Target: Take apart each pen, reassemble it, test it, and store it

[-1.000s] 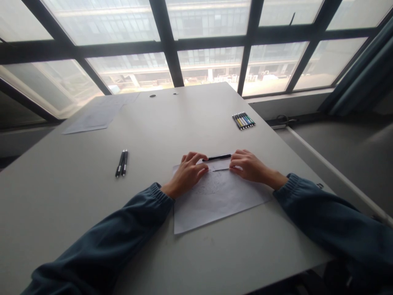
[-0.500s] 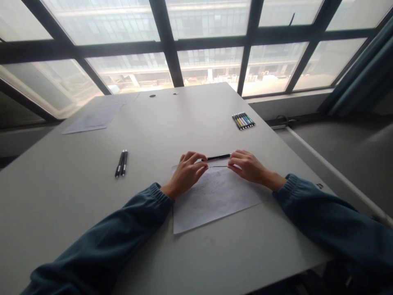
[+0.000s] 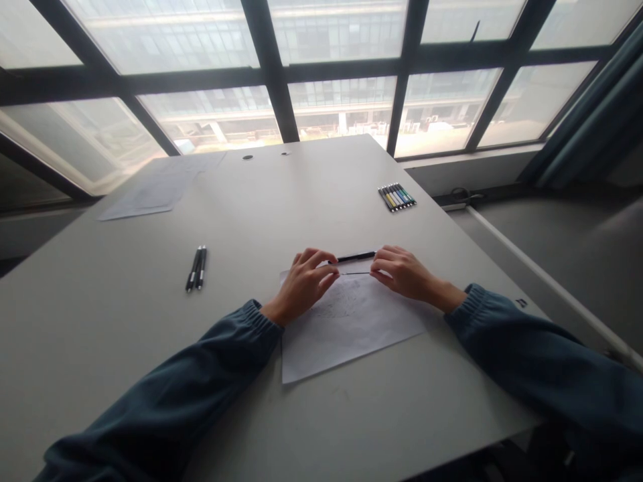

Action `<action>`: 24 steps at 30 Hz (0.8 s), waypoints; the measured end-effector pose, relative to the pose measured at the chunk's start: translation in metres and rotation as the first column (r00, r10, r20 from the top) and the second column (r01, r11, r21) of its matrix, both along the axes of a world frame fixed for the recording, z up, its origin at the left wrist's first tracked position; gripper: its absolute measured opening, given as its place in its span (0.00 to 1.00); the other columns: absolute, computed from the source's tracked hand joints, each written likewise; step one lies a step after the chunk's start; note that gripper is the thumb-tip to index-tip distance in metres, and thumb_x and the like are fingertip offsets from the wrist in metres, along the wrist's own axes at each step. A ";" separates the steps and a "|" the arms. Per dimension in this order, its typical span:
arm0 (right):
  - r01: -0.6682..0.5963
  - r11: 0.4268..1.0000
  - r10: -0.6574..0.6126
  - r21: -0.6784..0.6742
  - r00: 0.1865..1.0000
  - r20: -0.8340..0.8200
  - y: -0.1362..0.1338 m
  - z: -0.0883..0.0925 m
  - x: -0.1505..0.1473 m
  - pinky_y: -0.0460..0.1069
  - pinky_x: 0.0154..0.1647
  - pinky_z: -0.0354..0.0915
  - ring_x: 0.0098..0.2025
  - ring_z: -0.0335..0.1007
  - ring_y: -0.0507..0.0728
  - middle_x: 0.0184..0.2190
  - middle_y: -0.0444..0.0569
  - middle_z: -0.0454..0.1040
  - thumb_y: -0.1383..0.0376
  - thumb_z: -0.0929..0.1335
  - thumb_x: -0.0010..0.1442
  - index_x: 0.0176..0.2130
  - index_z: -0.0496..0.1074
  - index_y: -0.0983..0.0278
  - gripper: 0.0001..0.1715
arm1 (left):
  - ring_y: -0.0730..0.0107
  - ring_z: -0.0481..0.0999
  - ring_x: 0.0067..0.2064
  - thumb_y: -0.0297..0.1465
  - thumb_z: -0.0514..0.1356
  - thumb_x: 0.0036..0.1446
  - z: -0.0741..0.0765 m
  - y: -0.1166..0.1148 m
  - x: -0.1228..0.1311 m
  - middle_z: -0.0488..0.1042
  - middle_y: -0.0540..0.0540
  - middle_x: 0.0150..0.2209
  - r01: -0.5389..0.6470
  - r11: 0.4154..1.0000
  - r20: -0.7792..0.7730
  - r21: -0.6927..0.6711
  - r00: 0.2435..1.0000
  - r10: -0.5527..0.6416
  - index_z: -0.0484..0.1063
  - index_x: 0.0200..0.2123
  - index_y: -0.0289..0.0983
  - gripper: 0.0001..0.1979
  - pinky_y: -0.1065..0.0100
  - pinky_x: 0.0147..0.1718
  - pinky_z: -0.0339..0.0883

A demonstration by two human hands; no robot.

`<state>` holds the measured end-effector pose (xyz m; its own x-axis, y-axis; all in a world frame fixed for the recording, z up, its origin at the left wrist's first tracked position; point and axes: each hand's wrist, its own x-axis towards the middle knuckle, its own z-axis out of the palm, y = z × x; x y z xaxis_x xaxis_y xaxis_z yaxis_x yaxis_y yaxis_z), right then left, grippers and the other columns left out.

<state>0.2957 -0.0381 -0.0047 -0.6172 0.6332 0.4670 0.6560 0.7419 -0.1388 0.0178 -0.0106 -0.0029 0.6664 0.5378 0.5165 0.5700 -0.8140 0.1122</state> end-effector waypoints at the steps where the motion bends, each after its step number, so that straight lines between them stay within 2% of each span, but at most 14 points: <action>1: -0.001 1.000 0.001 0.009 1.000 0.005 -0.001 0.001 -0.001 0.53 0.41 0.63 0.40 0.67 0.58 0.35 0.51 0.74 0.67 0.66 0.68 0.35 0.73 0.63 0.09 | 0.59 0.71 0.50 0.33 0.61 0.66 0.000 0.000 0.000 0.78 0.46 0.48 0.002 1.000 -0.002 0.000 1.000 -0.002 0.78 0.35 0.41 0.07 0.56 0.49 0.62; 6: 0.009 0.998 -0.009 0.062 1.000 0.008 -0.005 0.005 -0.008 0.51 0.38 0.61 0.40 0.66 0.57 0.38 0.52 0.74 0.67 0.63 0.71 0.36 0.73 0.63 0.12 | 0.61 0.71 0.49 0.32 0.61 0.65 0.003 -0.002 0.003 0.79 0.47 0.46 0.011 1.000 0.010 -0.015 1.000 -0.011 0.77 0.35 0.41 0.06 0.58 0.49 0.60; 12: 0.012 0.998 -0.011 0.059 1.000 -0.023 -0.004 0.001 -0.019 0.51 0.37 0.58 0.35 0.64 0.56 0.32 0.50 0.73 0.65 0.63 0.72 0.36 0.72 0.64 0.13 | 0.64 0.73 0.47 0.31 0.61 0.65 0.002 -0.003 0.003 0.80 0.49 0.40 0.039 0.999 0.057 -0.019 0.998 -0.038 0.76 0.36 0.41 0.04 0.60 0.47 0.58; 16: -0.011 0.999 0.013 0.053 0.999 -0.044 0.001 -0.001 -0.023 0.51 0.38 0.59 0.36 0.65 0.56 0.33 0.50 0.74 0.65 0.64 0.71 0.37 0.72 0.64 0.10 | 0.66 0.74 0.45 0.31 0.60 0.66 0.000 -0.002 0.003 0.80 0.49 0.37 0.031 0.999 0.088 -0.020 0.996 -0.029 0.75 0.36 0.40 0.05 0.60 0.47 0.58; 24: -0.003 0.999 0.007 0.047 0.998 -0.066 0.005 -0.002 -0.028 0.50 0.39 0.59 0.36 0.65 0.56 0.33 0.50 0.74 0.65 0.63 0.71 0.36 0.73 0.64 0.13 | 0.66 0.75 0.43 0.33 0.62 0.64 0.000 -0.001 0.004 0.80 0.50 0.37 0.021 0.999 0.187 -0.039 0.982 -0.014 0.76 0.40 0.41 0.03 0.61 0.47 0.60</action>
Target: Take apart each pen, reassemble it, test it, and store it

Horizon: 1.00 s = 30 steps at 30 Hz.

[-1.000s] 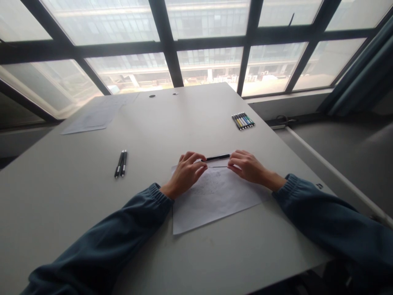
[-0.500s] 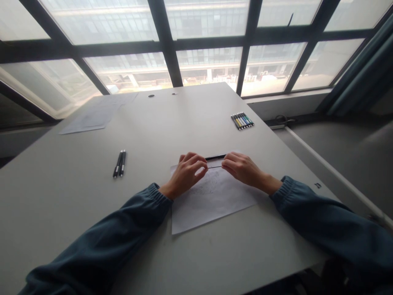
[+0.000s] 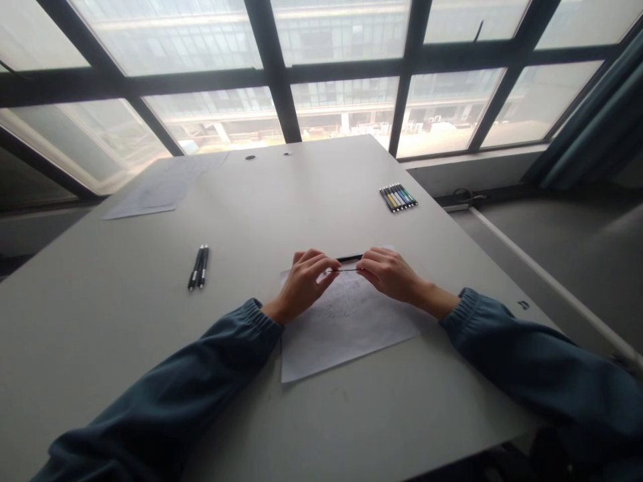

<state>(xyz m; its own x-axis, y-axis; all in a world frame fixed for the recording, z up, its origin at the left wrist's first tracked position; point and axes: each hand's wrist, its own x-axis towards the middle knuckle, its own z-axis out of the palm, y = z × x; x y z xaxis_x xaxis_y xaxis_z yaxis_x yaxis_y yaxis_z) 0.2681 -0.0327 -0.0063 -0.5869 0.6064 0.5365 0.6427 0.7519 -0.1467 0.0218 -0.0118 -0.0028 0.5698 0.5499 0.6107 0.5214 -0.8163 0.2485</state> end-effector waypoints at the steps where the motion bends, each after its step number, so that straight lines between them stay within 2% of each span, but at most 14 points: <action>1: 0.005 1.000 -0.005 0.001 1.000 -0.010 0.000 0.000 0.000 0.50 0.39 0.59 0.36 0.66 0.56 0.33 0.50 0.74 0.65 0.63 0.71 0.36 0.73 0.64 0.13 | 0.65 0.75 0.43 0.33 0.63 0.64 0.000 0.000 0.000 0.80 0.49 0.38 0.001 1.000 0.002 -0.006 1.000 -0.001 0.76 0.42 0.42 0.04 0.60 0.48 0.61; 5: 0.042 0.999 -0.041 0.006 0.998 -0.051 0.000 -0.003 0.003 0.50 0.40 0.60 0.37 0.66 0.56 0.33 0.50 0.75 0.65 0.63 0.71 0.36 0.73 0.63 0.12 | 0.61 0.73 0.48 0.36 0.64 0.62 0.002 -0.002 -0.001 0.77 0.45 0.45 -0.059 0.998 0.012 -0.038 0.998 0.059 0.73 0.49 0.41 0.13 0.59 0.50 0.63; 9: 0.084 0.996 -0.082 0.009 0.987 -0.138 0.002 -0.008 0.007 0.51 0.41 0.62 0.38 0.68 0.57 0.33 0.50 0.75 0.65 0.64 0.70 0.36 0.73 0.63 0.11 | 0.63 0.72 0.40 0.34 0.59 0.65 0.002 0.001 -0.005 0.73 0.47 0.35 -0.207 0.972 0.014 -0.111 0.978 0.209 0.69 0.40 0.38 0.06 0.61 0.44 0.65; 12: 0.121 0.993 -0.119 -0.004 0.970 -0.211 0.002 -0.009 0.009 0.51 0.41 0.63 0.38 0.68 0.57 0.34 0.50 0.75 0.66 0.65 0.70 0.36 0.72 0.62 0.09 | 0.65 0.70 0.34 0.36 0.57 0.66 0.001 0.004 -0.008 0.71 0.49 0.30 -0.290 0.943 -0.069 -0.162 0.957 0.282 0.67 0.35 0.38 0.09 0.63 0.38 0.63; 15: 0.149 0.989 -0.148 -0.016 0.957 -0.249 0.001 -0.009 0.009 0.51 0.41 0.63 0.38 0.69 0.57 0.34 0.49 0.75 0.67 0.65 0.69 0.36 0.72 0.62 0.09 | 0.64 0.70 0.36 0.40 0.57 0.67 0.000 0.006 -0.010 0.72 0.49 0.31 -0.325 0.930 -0.170 -0.169 0.940 0.297 0.69 0.33 0.39 0.13 0.62 0.39 0.62; 19: 0.157 0.987 -0.160 -0.032 0.953 -0.258 0.001 -0.009 0.009 0.51 0.41 0.64 0.38 0.69 0.57 0.34 0.49 0.75 0.67 0.65 0.69 0.36 0.73 0.62 0.09 | 0.60 0.72 0.41 0.43 0.62 0.62 -0.001 0.006 -0.010 0.75 0.47 0.36 -0.333 0.929 -0.247 -0.164 0.925 0.288 0.72 0.35 0.39 0.13 0.61 0.42 0.63; 24: 0.150 0.988 -0.156 -0.041 0.953 -0.258 0.001 -0.009 0.010 0.51 0.41 0.64 0.38 0.70 0.57 0.34 0.49 0.75 0.67 0.65 0.69 0.36 0.73 0.62 0.09 | 0.62 0.73 0.40 0.37 0.64 0.61 -0.003 0.008 -0.013 0.77 0.47 0.34 -0.291 0.938 -0.253 -0.188 0.937 0.240 0.76 0.34 0.40 0.08 0.62 0.42 0.65; 27: 0.145 0.988 -0.151 -0.044 0.954 -0.259 0.001 -0.009 0.010 0.51 0.41 0.63 0.38 0.69 0.57 0.34 0.49 0.75 0.67 0.65 0.69 0.35 0.73 0.62 0.09 | 0.64 0.74 0.37 0.35 0.64 0.62 -0.005 0.009 -0.013 0.78 0.47 0.34 -0.225 0.956 -0.158 -0.186 0.968 0.197 0.78 0.36 0.40 0.06 0.62 0.41 0.67; 30: 0.140 0.989 -0.148 -0.050 0.955 -0.256 0.001 -0.009 0.010 0.51 0.41 0.63 0.38 0.69 0.57 0.34 0.50 0.75 0.67 0.65 0.69 0.36 0.73 0.62 0.09 | 0.66 0.75 0.35 0.35 0.64 0.62 -0.005 0.009 -0.011 0.79 0.47 0.33 -0.146 0.977 0.014 -0.154 0.989 0.150 0.78 0.37 0.39 0.06 0.63 0.40 0.69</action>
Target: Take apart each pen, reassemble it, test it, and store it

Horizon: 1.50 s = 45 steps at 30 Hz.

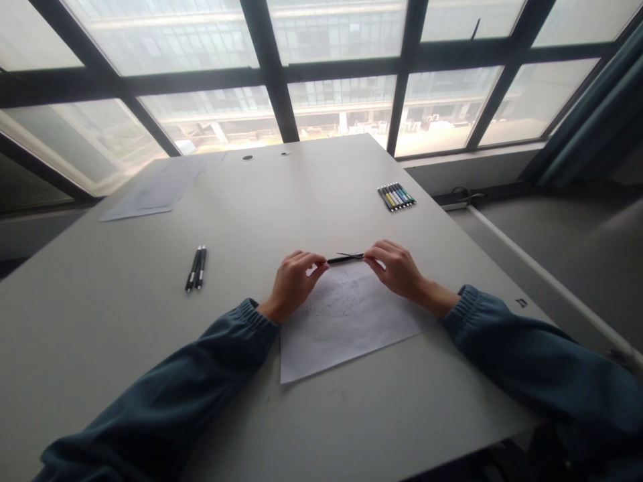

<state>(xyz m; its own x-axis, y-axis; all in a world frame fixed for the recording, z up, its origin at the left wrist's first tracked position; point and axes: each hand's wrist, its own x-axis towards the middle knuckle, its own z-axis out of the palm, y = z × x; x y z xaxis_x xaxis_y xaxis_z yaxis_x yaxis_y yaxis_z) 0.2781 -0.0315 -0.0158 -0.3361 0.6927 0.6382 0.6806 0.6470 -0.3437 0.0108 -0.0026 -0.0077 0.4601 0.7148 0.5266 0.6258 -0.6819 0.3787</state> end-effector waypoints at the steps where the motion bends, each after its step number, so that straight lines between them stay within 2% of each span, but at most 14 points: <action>1: -0.003 1.000 0.003 -0.002 1.000 0.000 0.000 0.000 0.000 0.51 0.41 0.63 0.38 0.69 0.57 0.34 0.50 0.75 0.67 0.65 0.69 0.36 0.73 0.62 0.09 | 0.66 0.75 0.35 0.34 0.64 0.62 0.000 0.000 0.001 0.79 0.48 0.33 0.014 1.000 0.051 0.021 0.999 -0.015 0.78 0.37 0.39 0.05 0.63 0.40 0.69; 4: -0.021 1.000 0.021 0.000 1.000 0.000 0.000 0.000 0.000 0.51 0.41 0.64 0.38 0.69 0.57 0.34 0.50 0.75 0.67 0.65 0.69 0.37 0.73 0.62 0.09 | 0.66 0.76 0.36 0.33 0.64 0.62 0.003 -0.003 0.004 0.79 0.47 0.33 0.041 0.998 0.150 0.057 0.987 -0.049 0.78 0.38 0.39 0.05 0.63 0.40 0.71; 8: -0.056 0.998 0.055 0.014 0.998 0.019 -0.001 0.000 -0.001 0.51 0.42 0.64 0.38 0.69 0.57 0.34 0.50 0.75 0.66 0.65 0.70 0.36 0.73 0.62 0.10 | 0.67 0.76 0.37 0.32 0.64 0.62 0.006 -0.006 0.006 0.79 0.47 0.33 0.047 0.997 0.187 0.064 0.981 -0.059 0.78 0.38 0.39 0.04 0.64 0.39 0.73; 19: -0.085 0.995 0.080 0.051 0.993 0.084 0.001 -0.003 -0.002 0.52 0.42 0.62 0.38 0.67 0.57 0.34 0.50 0.75 0.64 0.64 0.70 0.37 0.74 0.62 0.10 | 0.67 0.76 0.37 0.32 0.64 0.62 0.007 -0.007 0.007 0.79 0.47 0.33 0.093 0.992 0.186 0.087 0.977 -0.108 0.78 0.38 0.39 0.03 0.63 0.39 0.73; 33: -0.121 0.992 0.114 0.039 0.982 0.148 -0.002 0.002 -0.004 0.51 0.41 0.61 0.38 0.67 0.57 0.34 0.50 0.75 0.65 0.64 0.71 0.37 0.74 0.61 0.11 | 0.64 0.77 0.38 0.34 0.65 0.61 0.004 -0.006 0.006 0.81 0.46 0.35 0.157 0.985 0.168 0.076 0.971 -0.168 0.79 0.39 0.41 0.05 0.59 0.42 0.73; 40: -0.137 0.990 0.128 0.043 0.980 0.155 -0.002 0.001 -0.005 0.51 0.41 0.61 0.38 0.67 0.57 0.34 0.50 0.75 0.65 0.64 0.71 0.37 0.73 0.61 0.11 | 0.66 0.77 0.38 0.31 0.64 0.62 0.006 -0.008 0.008 0.81 0.45 0.36 0.224 0.971 0.146 0.086 0.961 -0.235 0.80 0.42 0.41 0.06 0.61 0.42 0.73; 45: -0.144 0.989 0.138 0.039 0.981 0.139 -0.003 0.001 -0.005 0.51 0.41 0.61 0.38 0.67 0.57 0.34 0.50 0.74 0.66 0.64 0.70 0.37 0.74 0.61 0.10 | 0.66 0.77 0.37 0.35 0.65 0.62 0.004 -0.006 0.007 0.81 0.45 0.35 0.242 0.967 0.134 0.079 0.959 -0.251 0.80 0.40 0.41 0.06 0.61 0.41 0.74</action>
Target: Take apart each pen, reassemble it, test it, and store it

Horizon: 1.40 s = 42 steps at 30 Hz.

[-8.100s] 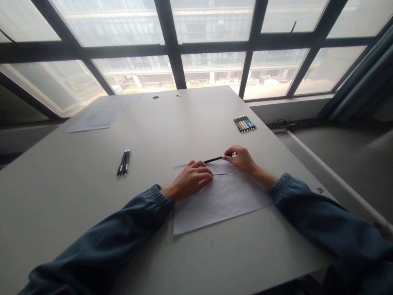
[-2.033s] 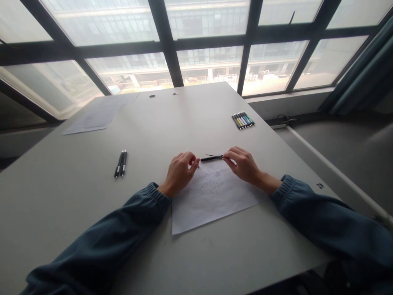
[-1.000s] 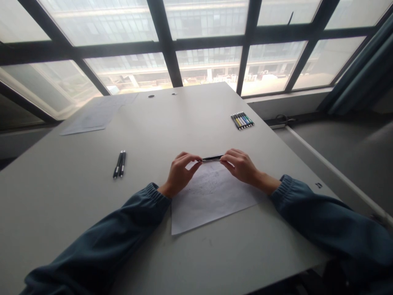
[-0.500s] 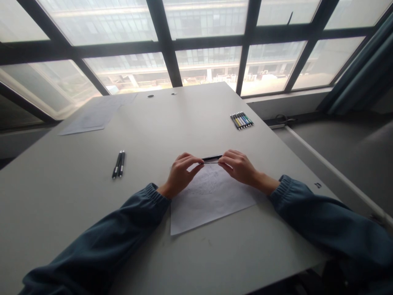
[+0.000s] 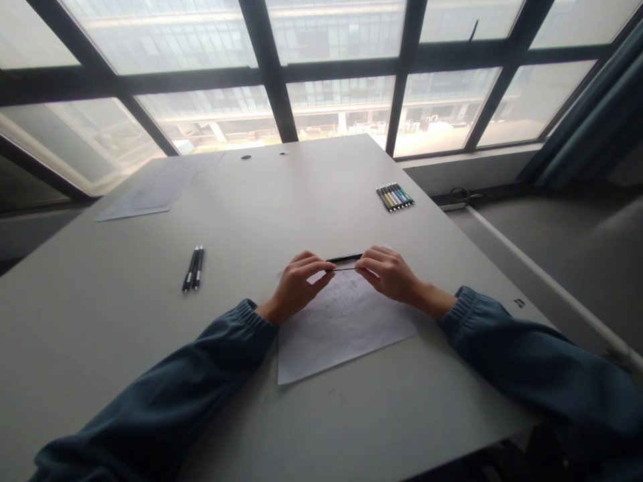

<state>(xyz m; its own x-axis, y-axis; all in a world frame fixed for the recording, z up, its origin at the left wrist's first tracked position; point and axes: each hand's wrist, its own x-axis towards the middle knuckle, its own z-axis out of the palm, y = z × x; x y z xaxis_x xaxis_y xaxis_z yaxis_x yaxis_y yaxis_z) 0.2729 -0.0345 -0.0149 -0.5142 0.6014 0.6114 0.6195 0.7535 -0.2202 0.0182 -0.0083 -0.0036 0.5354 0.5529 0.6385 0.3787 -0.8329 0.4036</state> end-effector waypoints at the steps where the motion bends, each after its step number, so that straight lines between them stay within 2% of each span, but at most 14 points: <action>1: -0.001 1.000 0.001 -0.002 1.000 0.000 0.000 0.000 0.000 0.52 0.41 0.61 0.38 0.67 0.57 0.34 0.50 0.74 0.66 0.64 0.70 0.37 0.74 0.61 0.10 | 0.66 0.77 0.37 0.36 0.65 0.61 -0.001 0.001 0.000 0.81 0.45 0.34 0.004 1.000 0.002 0.001 1.000 -0.004 0.80 0.40 0.41 0.07 0.61 0.41 0.74; 9: -0.056 0.998 0.056 -0.024 0.998 0.002 -0.002 0.001 -0.001 0.52 0.41 0.63 0.38 0.67 0.57 0.34 0.49 0.75 0.65 0.64 0.70 0.37 0.73 0.61 0.10 | 0.67 0.76 0.36 0.33 0.64 0.62 0.001 -0.001 0.000 0.80 0.47 0.33 -0.015 1.000 -0.056 0.009 0.998 0.015 0.78 0.36 0.41 0.04 0.62 0.42 0.72; 12: -0.072 0.997 0.071 -0.025 0.997 -0.043 -0.001 0.003 -0.001 0.53 0.43 0.64 0.40 0.69 0.58 0.37 0.50 0.76 0.64 0.65 0.69 0.43 0.74 0.61 0.07 | 0.67 0.76 0.36 0.32 0.63 0.62 0.003 -0.003 0.001 0.80 0.48 0.32 -0.019 0.999 -0.043 0.026 0.999 0.020 0.78 0.35 0.40 0.04 0.62 0.42 0.71; 15: 0.012 0.999 -0.019 -0.034 0.977 -0.213 0.005 0.004 0.003 0.55 0.46 0.66 0.43 0.70 0.59 0.40 0.52 0.76 0.66 0.63 0.70 0.49 0.73 0.61 0.12 | 0.67 0.75 0.36 0.32 0.63 0.61 0.004 -0.004 0.001 0.80 0.48 0.31 -0.022 0.999 -0.035 0.023 0.999 0.023 0.78 0.35 0.40 0.04 0.62 0.41 0.71; 18: 0.101 0.993 -0.117 -0.066 0.941 -0.318 0.017 0.001 0.009 0.55 0.48 0.67 0.44 0.70 0.59 0.39 0.52 0.75 0.68 0.62 0.70 0.48 0.74 0.61 0.13 | 0.67 0.75 0.36 0.32 0.63 0.62 0.004 -0.004 0.001 0.80 0.48 0.32 -0.017 1.000 -0.042 0.012 0.999 0.018 0.78 0.35 0.40 0.04 0.62 0.42 0.71; 24: 0.099 0.986 -0.118 -0.131 0.983 -0.141 0.040 -0.009 0.015 0.56 0.49 0.67 0.45 0.68 0.60 0.40 0.52 0.76 0.68 0.67 0.67 0.44 0.78 0.62 0.09 | 0.69 0.74 0.36 0.29 0.64 0.60 0.002 -0.002 0.001 0.79 0.48 0.32 0.022 0.999 -0.020 0.035 1.000 -0.021 0.77 0.35 0.40 0.01 0.64 0.41 0.70; 31: 0.100 0.974 -0.103 -0.201 0.995 -0.001 0.050 -0.014 0.008 0.55 0.49 0.63 0.45 0.68 0.60 0.40 0.50 0.77 0.66 0.72 0.63 0.40 0.80 0.59 0.05 | 0.68 0.74 0.35 0.28 0.65 0.60 0.001 0.000 0.001 0.79 0.48 0.31 0.035 0.998 -0.006 0.053 0.999 -0.034 0.77 0.36 0.39 0.01 0.64 0.41 0.70; 37: 0.079 0.970 -0.087 -0.232 0.996 -0.024 0.052 -0.014 0.008 0.55 0.48 0.62 0.43 0.68 0.59 0.37 0.49 0.78 0.67 0.73 0.62 0.34 0.78 0.60 0.03 | 0.68 0.74 0.35 0.28 0.65 0.60 0.003 -0.002 0.001 0.79 0.48 0.31 0.030 0.998 0.001 0.051 1.000 -0.031 0.77 0.35 0.39 0.01 0.64 0.40 0.70; 42: 0.107 0.966 -0.148 -0.236 0.975 -0.164 0.049 -0.010 0.011 0.53 0.45 0.64 0.41 0.68 0.58 0.35 0.48 0.76 0.71 0.71 0.62 0.35 0.75 0.62 0.04 | 0.68 0.74 0.35 0.27 0.66 0.59 0.003 -0.002 0.001 0.79 0.48 0.31 0.028 0.999 0.021 0.045 0.999 -0.029 0.77 0.36 0.39 0.02 0.64 0.41 0.70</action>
<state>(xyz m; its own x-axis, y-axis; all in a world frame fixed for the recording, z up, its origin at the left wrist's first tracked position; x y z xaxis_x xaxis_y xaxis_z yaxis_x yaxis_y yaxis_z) 0.2843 0.0142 -0.0252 -0.3192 0.7871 0.5278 0.6422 0.5892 -0.4903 0.0189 -0.0108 -0.0006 0.5366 0.5086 0.6734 0.3464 -0.8604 0.3738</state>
